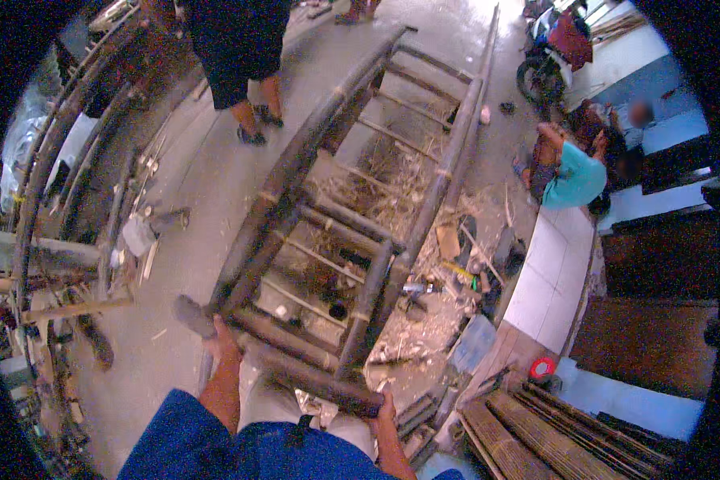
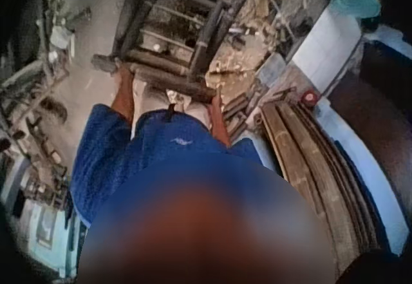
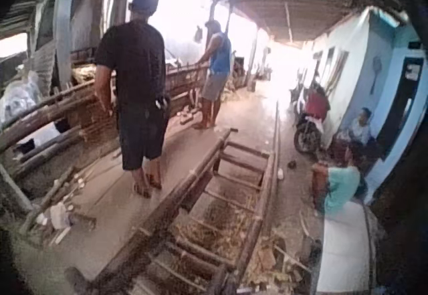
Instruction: The person assembles a bamboo frame by hand, fitting pre-cut bamboo poles into a ladder-like structure. They repeatedly align and insert pieces, then lift and reposition the frame to continue assembly.
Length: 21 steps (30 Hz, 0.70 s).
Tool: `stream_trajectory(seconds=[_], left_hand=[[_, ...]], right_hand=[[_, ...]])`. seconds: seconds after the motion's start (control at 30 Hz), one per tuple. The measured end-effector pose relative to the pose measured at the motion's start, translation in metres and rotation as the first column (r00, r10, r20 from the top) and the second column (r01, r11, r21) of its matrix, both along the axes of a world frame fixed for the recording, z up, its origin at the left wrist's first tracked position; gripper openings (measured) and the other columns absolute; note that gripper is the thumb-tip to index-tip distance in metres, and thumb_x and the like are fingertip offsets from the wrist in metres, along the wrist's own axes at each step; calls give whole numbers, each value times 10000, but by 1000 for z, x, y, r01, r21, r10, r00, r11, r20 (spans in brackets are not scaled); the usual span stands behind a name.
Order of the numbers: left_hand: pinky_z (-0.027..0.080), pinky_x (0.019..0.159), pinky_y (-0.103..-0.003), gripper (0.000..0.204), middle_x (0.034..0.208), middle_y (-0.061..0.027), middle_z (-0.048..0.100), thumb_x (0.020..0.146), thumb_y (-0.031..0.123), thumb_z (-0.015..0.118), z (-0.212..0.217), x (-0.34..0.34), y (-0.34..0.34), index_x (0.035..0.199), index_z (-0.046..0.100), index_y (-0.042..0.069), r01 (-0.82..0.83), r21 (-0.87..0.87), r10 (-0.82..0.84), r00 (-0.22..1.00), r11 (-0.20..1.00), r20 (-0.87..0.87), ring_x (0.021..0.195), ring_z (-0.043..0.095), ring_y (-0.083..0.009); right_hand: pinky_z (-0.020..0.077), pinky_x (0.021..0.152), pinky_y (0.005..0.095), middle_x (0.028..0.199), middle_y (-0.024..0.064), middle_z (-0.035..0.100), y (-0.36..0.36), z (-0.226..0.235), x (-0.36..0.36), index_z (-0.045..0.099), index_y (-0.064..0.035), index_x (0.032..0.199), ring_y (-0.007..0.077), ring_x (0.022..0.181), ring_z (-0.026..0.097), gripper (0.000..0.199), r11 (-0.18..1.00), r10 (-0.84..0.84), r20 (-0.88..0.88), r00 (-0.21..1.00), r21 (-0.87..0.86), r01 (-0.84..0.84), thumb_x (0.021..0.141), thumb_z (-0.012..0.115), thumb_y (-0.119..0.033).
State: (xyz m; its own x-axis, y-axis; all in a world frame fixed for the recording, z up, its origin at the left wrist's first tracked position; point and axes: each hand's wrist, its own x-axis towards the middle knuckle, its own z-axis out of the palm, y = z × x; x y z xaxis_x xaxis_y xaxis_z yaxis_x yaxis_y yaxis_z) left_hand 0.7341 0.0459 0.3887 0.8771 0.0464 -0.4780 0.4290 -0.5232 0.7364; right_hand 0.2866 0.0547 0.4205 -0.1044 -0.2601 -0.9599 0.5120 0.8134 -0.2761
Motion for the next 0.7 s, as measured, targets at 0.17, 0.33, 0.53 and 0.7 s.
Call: stream_trajectory(seconds=[0.17,0.33,0.53,0.7], left_hand=[[547,738,-448,928,1123,-188,651,808,713,684,22,43,-17,1294,468,-48,-68,396,75,997,916,-3,920,650,-332],[522,617,-431,709,873,-119,685,779,632,771,30,111,-14,1021,656,-25,-110,233,119,993,966,-25,714,639,-254],[508,570,-422,707,822,-108,688,752,620,809,18,146,-10,1003,683,-29,-184,-19,184,983,983,5,645,616,-234],[535,675,-408,758,910,-130,696,780,663,756,22,155,-10,1050,684,-41,-136,326,145,989,936,-5,736,635,-242]], right_hand=[[580,777,579,1080,148,690,-3,37,30,630,-55,1183,345,925,694,549,993,112,23,993,31,-113,913,540,-524],[572,832,454,1076,106,706,-7,87,97,657,-95,1153,315,916,683,489,938,261,123,958,-266,-221,911,588,-514],[536,910,489,1069,147,708,-6,69,108,654,-55,1135,361,928,673,550,990,46,250,967,115,-76,901,576,-546],[530,912,476,1074,157,706,13,-2,62,657,-23,1139,356,923,670,543,968,125,212,969,186,-166,921,567,-511]])
